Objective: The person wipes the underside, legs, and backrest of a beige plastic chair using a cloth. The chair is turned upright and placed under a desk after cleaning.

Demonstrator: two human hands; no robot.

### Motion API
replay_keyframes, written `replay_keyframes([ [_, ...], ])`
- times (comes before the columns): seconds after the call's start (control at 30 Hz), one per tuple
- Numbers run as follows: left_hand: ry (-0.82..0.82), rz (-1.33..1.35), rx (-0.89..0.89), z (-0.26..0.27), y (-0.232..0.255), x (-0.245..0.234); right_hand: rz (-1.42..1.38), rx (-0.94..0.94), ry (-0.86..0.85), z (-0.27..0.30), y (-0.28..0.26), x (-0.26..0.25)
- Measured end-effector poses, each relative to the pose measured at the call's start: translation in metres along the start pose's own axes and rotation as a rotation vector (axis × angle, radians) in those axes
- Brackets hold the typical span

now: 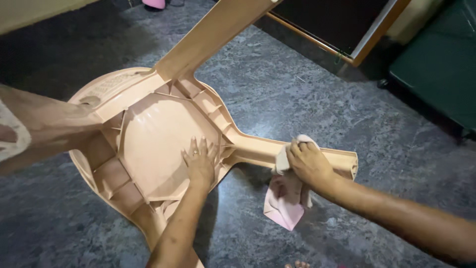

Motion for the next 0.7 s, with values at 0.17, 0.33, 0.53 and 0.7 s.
replay_keyframes([
  [0.17,-0.062,-0.225,-0.002,0.000,0.006,0.022,0.147,0.109,0.030,-0.013,-0.016,0.039],
  [0.33,-0.160,-0.317,0.025,0.000,0.003,0.025,0.195,0.127,0.191,-0.078,-0.062,0.089],
  [0.53,-0.187,-0.325,0.021,-0.005,0.002,0.028,0.199,0.055,0.412,-0.156,-0.117,0.114],
  [0.7,-0.184,-0.342,0.005,-0.004,0.001,0.027,-0.066,0.064,0.094,-0.142,-0.096,0.105],
])
Point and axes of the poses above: each hand's wrist, its own z-axis away from the middle knuckle, its own x-axis out of the palm, y = z × x, the point moved 10 cm from there along -z, towards the middle knuckle, and after that the axes turned 4 degrees about -z, right-handed, at the moved point
